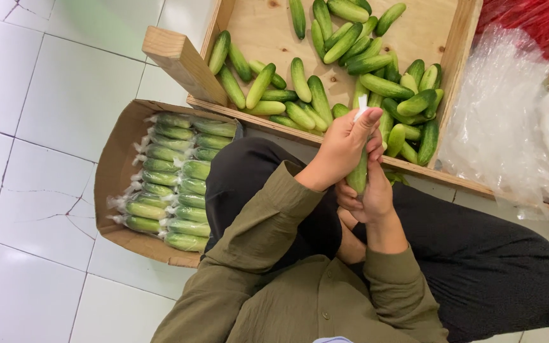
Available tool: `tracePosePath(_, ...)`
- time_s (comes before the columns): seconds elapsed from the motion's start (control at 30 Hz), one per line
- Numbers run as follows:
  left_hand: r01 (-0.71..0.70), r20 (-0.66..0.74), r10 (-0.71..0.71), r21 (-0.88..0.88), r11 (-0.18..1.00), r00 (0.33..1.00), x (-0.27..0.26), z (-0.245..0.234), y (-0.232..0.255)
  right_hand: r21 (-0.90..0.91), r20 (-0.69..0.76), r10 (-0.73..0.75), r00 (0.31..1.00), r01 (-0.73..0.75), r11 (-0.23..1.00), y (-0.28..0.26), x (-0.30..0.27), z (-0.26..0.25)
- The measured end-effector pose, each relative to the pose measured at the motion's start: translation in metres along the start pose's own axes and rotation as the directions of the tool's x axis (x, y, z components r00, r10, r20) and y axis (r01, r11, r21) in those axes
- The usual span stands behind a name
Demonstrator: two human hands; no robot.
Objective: Bagging individual cucumbers and placing them into a cardboard box
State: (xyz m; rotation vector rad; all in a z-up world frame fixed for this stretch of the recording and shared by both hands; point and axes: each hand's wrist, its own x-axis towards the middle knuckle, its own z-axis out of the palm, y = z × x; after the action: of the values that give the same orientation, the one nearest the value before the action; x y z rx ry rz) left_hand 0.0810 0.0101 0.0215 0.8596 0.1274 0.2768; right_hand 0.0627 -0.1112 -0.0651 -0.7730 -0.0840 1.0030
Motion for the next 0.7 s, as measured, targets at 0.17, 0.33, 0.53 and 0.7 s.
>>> tracePosePath(0.17,-0.01,-0.034,0.012,0.046,0.999,0.999,0.003,0.0,-0.001,-0.063,-0.091,-0.001,0.996,-0.005,0.998,0.003,-0.004,-0.006)
tracePosePath(0.33,0.004,-0.117,0.012,0.131,0.991,0.993,-0.006,-0.015,0.025,-0.193,-0.181,-0.028,0.983,-0.008,0.981,0.001,0.001,0.004)
tracePosePath(0.53,0.045,-0.306,0.019,0.2,0.979,0.952,-0.023,-0.051,0.06,-0.683,-0.035,-0.234,0.972,0.148,0.715,-0.017,0.021,0.109)
tracePosePath(0.7,-0.188,-0.348,0.206,0.085,0.979,0.915,-0.063,-0.109,0.1,-0.928,0.357,-0.237,0.904,0.372,0.02,-0.018,0.054,0.147)
